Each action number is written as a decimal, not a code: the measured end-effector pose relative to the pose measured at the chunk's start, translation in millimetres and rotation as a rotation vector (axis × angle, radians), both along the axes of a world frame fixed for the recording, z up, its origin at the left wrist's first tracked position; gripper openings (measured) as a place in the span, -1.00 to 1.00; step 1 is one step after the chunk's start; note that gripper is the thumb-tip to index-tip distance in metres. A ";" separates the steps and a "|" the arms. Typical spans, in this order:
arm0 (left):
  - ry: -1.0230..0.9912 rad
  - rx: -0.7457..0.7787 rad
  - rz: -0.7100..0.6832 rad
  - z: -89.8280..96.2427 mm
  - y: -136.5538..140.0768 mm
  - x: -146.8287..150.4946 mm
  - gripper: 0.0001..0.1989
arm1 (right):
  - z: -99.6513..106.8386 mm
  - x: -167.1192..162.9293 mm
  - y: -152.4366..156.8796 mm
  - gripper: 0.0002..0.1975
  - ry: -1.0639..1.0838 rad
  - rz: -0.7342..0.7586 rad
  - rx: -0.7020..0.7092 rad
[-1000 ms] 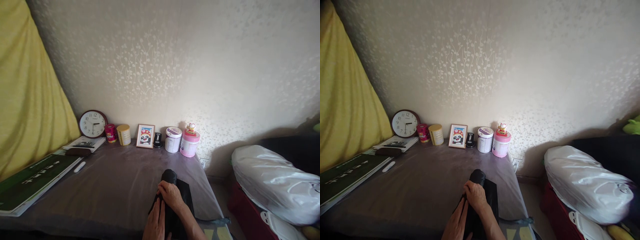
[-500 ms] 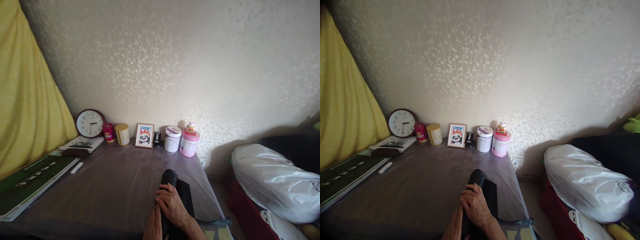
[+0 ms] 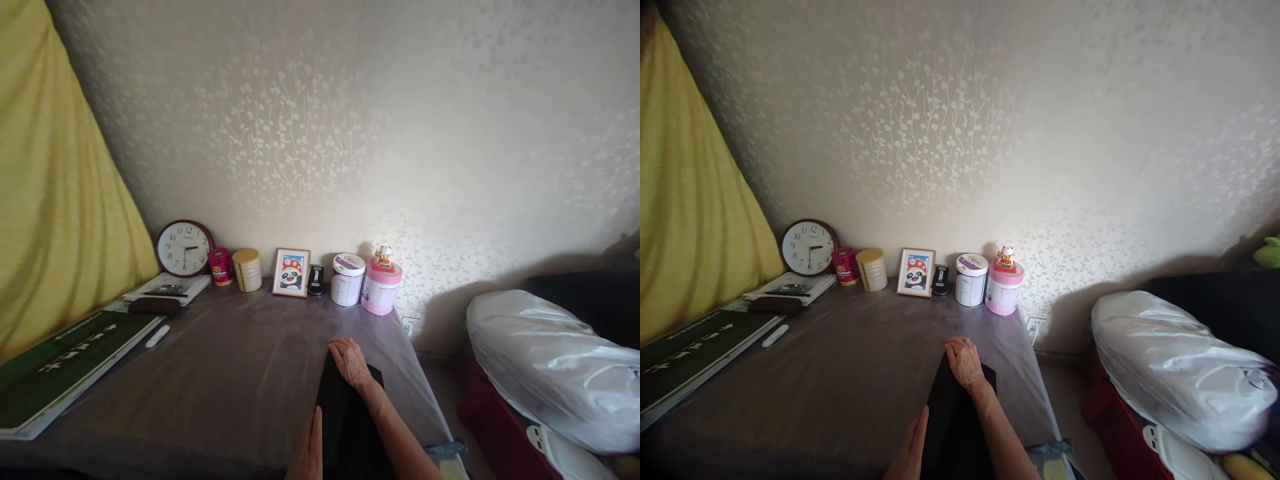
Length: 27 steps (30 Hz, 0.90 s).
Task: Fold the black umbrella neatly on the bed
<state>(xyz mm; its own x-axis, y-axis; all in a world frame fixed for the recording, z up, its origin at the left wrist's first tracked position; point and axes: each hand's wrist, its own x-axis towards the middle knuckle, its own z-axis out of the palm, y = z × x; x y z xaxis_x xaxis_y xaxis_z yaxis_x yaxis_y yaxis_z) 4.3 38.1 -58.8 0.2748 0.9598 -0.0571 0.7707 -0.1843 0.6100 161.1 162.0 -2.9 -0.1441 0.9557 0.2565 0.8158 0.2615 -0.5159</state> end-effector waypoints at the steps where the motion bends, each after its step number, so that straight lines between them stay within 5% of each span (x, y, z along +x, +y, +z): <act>1: 0.000 0.005 0.004 -0.7 0.0 -0.1 -0.32 | -0.3 2.7 0.6 -0.70 0.019 -0.048 -0.008; 12: -0.013 0.070 -0.118 -9.1 -4.3 -5.0 -0.07 | -16.3 72.2 -56.4 -0.67 0.092 -0.554 -0.087; 27: -0.155 0.071 -0.112 -4.8 -13.3 -6.7 -0.07 | -17.6 48.3 -104.0 -0.65 0.145 -0.585 -0.171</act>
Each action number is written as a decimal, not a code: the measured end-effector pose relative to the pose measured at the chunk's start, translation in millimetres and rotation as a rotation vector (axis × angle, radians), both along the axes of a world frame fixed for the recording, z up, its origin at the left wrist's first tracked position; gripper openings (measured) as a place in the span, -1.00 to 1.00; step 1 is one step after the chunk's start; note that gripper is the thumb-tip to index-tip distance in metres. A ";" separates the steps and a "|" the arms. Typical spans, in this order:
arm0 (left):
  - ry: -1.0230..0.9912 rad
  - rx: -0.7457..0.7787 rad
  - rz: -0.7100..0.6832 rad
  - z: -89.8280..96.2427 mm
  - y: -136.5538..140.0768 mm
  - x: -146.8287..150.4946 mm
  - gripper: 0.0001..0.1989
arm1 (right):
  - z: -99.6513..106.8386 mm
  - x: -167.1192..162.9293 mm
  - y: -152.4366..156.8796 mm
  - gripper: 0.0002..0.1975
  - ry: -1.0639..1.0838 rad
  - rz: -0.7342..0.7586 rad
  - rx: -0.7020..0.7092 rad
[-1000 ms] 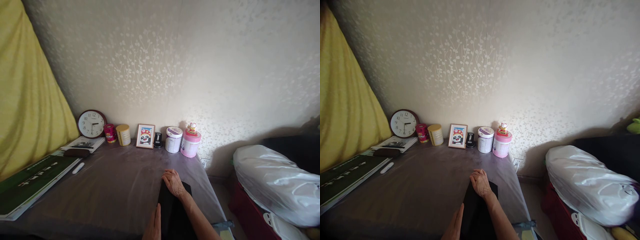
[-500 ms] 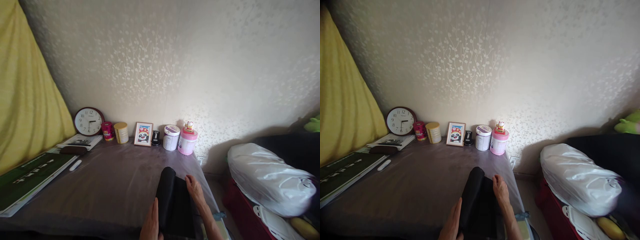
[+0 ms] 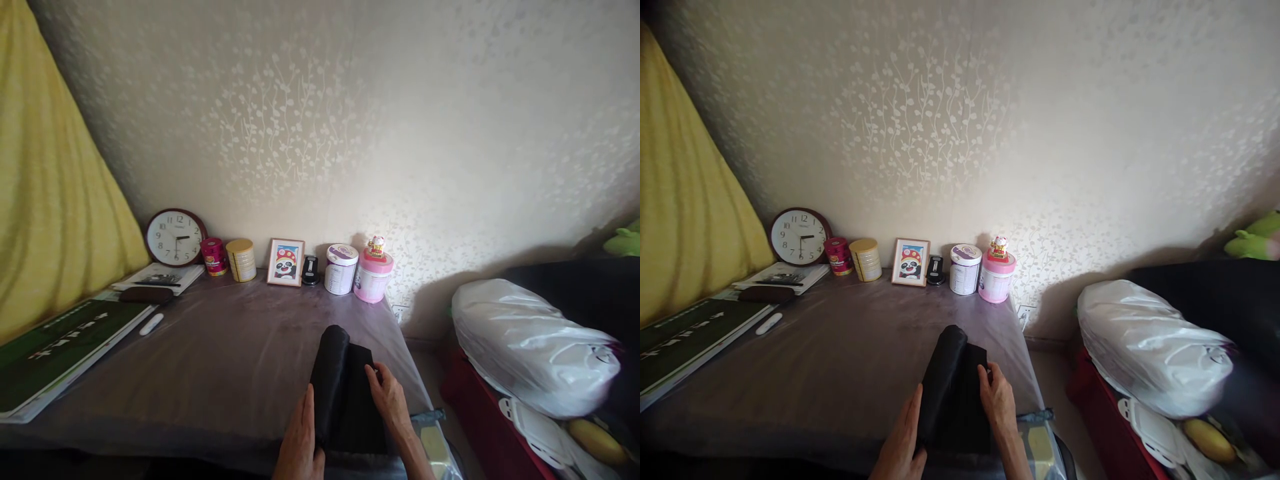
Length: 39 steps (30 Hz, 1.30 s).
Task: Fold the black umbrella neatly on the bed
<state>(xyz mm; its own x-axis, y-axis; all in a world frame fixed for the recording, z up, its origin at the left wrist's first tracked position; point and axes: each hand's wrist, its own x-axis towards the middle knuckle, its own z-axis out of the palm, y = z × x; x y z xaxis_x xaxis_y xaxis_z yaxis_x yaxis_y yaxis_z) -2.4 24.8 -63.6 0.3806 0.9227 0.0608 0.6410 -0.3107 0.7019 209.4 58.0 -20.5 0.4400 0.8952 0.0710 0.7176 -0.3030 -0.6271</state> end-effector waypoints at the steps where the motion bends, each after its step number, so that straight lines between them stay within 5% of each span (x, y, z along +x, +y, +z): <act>1: -0.013 -0.013 0.001 -0.4 0.3 -0.3 -0.05 | 2.0 -3.0 -2.2 -0.65 -0.006 0.004 0.001; 17: -0.004 0.002 -0.019 4.4 0.7 -1.2 -0.07 | 37.2 -35.2 -5.0 -0.73 -0.443 0.079 -0.017; 20: 0.001 0.001 -0.012 4.5 1.7 -0.9 -0.08 | 33.1 -31.2 -4.8 -0.71 -0.371 0.092 -0.041; 29: 0.028 0.048 -0.012 -4.6 6.3 -2.6 -0.06 | 25.2 -56.8 29.5 -0.64 0.252 0.167 0.200; 39: 0.062 -0.034 -0.013 5.0 14.8 -10.8 -0.06 | 23.4 -86.7 53.3 -0.70 0.266 0.228 0.115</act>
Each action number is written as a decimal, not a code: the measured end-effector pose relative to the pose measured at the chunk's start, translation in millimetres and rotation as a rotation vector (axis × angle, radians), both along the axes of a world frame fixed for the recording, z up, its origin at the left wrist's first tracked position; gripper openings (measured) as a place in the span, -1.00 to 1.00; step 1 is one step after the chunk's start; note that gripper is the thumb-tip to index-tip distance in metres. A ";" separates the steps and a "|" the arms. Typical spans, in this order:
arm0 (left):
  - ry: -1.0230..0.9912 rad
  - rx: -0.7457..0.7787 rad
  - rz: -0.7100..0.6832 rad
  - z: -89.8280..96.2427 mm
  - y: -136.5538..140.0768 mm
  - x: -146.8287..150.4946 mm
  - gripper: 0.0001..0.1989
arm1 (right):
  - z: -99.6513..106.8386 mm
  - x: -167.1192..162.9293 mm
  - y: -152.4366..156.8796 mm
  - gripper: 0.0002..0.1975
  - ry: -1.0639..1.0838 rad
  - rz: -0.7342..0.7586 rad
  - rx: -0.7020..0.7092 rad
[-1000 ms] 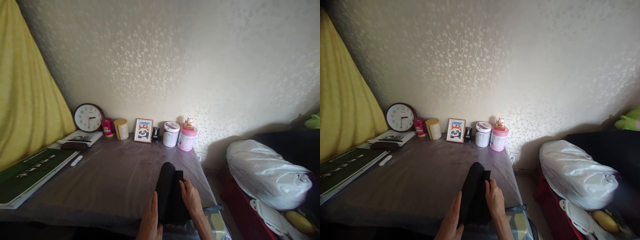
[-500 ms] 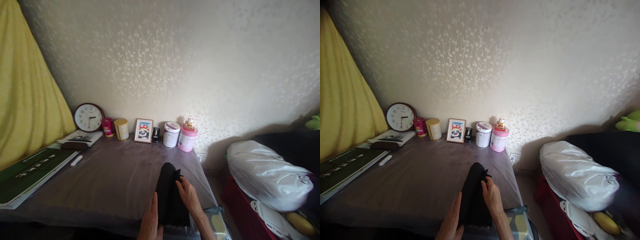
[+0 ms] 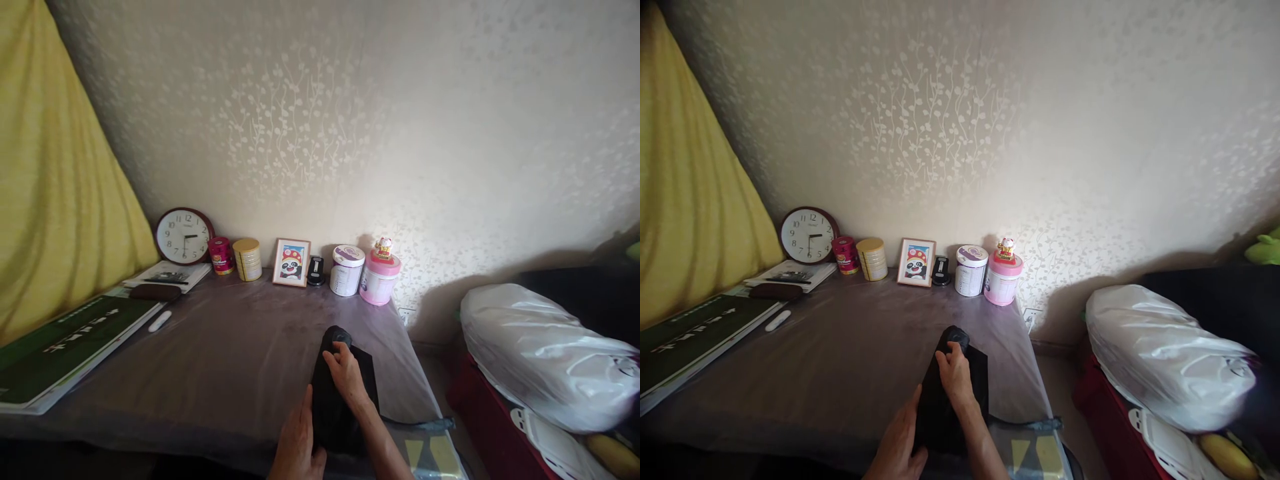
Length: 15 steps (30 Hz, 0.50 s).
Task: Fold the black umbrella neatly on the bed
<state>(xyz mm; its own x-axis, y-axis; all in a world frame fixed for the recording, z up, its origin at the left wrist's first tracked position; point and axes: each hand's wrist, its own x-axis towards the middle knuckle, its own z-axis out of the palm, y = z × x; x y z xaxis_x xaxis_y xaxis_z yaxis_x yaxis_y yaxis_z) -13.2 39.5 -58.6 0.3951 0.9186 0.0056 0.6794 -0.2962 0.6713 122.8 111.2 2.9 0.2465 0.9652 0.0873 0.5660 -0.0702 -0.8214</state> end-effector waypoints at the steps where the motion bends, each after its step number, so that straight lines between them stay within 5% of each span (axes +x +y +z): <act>1: 0.024 0.002 0.010 3.3 -0.1 0.7 -0.07 | -0.2 -0.6 0.8 -0.70 0.007 0.021 -0.018; 6: 0.096 0.002 0.033 9.6 -1.6 2.4 -0.22 | -0.1 -2.8 0.4 -0.68 0.170 0.164 -0.169; 12: 0.063 0.084 0.042 -20.9 -5.8 -14.4 -0.27 | 6.8 -6.3 -4.8 -0.83 0.079 0.268 -0.102; 15: 0.010 0.205 0.136 -16.0 -10.1 -19.4 -0.16 | 11.9 -9.2 -7.6 -0.81 0.010 0.288 -0.083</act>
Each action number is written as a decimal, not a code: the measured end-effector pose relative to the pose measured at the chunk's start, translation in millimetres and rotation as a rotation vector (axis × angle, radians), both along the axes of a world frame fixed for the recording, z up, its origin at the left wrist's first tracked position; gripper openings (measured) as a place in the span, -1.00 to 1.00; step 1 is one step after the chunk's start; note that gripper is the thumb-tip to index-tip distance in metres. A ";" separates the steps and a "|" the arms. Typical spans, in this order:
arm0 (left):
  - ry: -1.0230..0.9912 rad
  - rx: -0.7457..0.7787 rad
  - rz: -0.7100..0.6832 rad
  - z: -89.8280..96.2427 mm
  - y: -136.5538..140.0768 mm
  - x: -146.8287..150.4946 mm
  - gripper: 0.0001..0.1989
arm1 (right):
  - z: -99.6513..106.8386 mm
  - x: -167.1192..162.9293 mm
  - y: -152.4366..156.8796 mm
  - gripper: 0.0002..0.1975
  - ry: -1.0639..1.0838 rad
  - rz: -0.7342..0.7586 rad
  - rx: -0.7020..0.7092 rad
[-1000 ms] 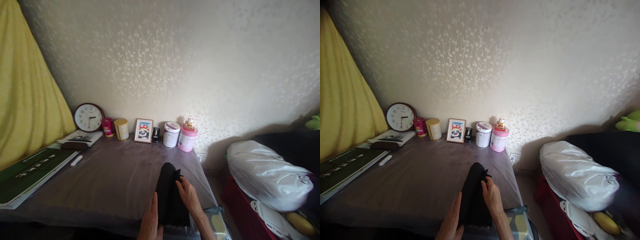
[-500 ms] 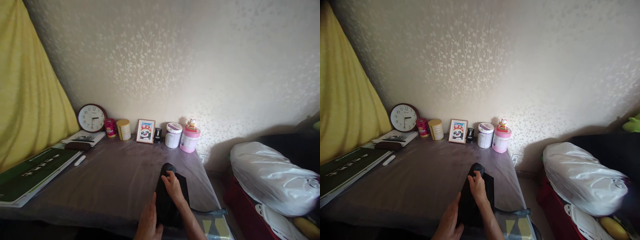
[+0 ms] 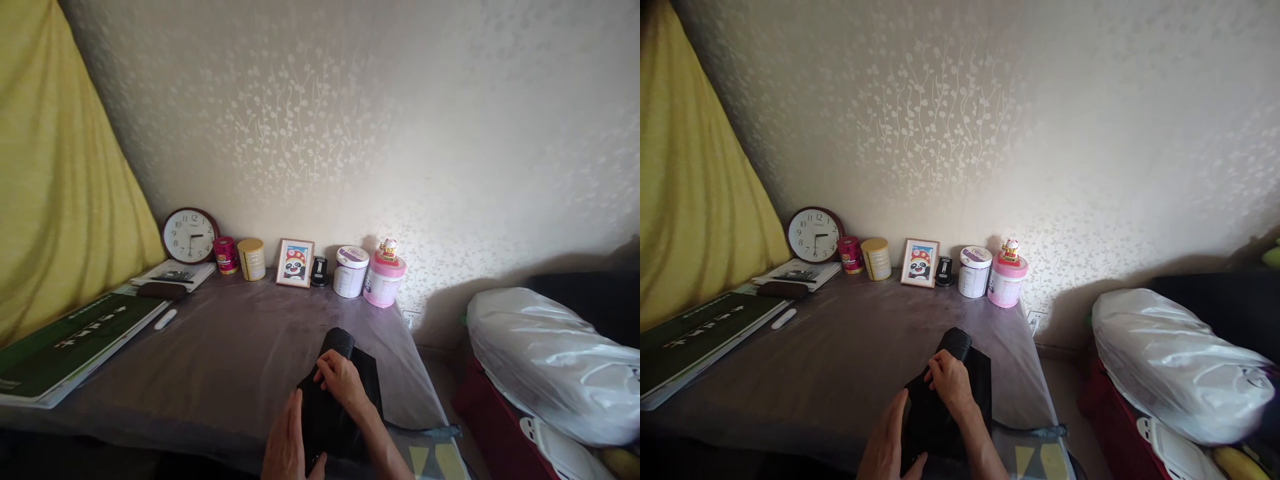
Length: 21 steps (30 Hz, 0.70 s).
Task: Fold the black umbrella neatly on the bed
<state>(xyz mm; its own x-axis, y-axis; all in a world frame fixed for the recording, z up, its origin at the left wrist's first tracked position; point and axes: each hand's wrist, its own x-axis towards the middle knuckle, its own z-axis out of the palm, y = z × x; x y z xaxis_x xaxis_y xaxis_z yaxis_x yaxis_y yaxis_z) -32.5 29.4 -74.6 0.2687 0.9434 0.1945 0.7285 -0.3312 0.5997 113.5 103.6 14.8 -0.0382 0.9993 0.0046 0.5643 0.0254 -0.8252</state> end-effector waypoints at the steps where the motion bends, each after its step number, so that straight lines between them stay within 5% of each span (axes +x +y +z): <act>1: -0.006 0.047 0.036 5.9 -0.9 0.5 -0.16 | 1.3 -0.9 -0.8 -0.80 -0.019 0.004 0.004; 6: 0.048 -0.008 -0.113 29.9 1.3 14.8 -0.17 | 1.8 -3.6 -3.7 -0.78 -0.131 0.000 0.098; 11: 0.010 -0.033 -0.100 16.4 1.3 26.3 -0.12 | 2.0 -6.0 -15.7 -0.77 -0.272 0.013 0.169; 16: -0.019 -0.077 -0.095 4.0 0.8 29.0 -0.10 | 0.5 -2.0 -29.4 -0.78 -0.349 0.170 0.384; 21: -0.023 -0.141 -0.080 7.1 2.2 31.8 -0.13 | -9.5 11.3 -11.6 -0.72 -0.336 0.237 0.403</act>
<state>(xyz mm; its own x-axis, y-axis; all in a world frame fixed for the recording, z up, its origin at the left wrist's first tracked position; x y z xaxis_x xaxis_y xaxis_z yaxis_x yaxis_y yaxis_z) -0.7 31.6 -67.5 0.3407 0.9376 0.0692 0.6885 -0.2990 0.6608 124.8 92.0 5.4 -0.3259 0.8851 0.3324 0.7344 0.4584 -0.5005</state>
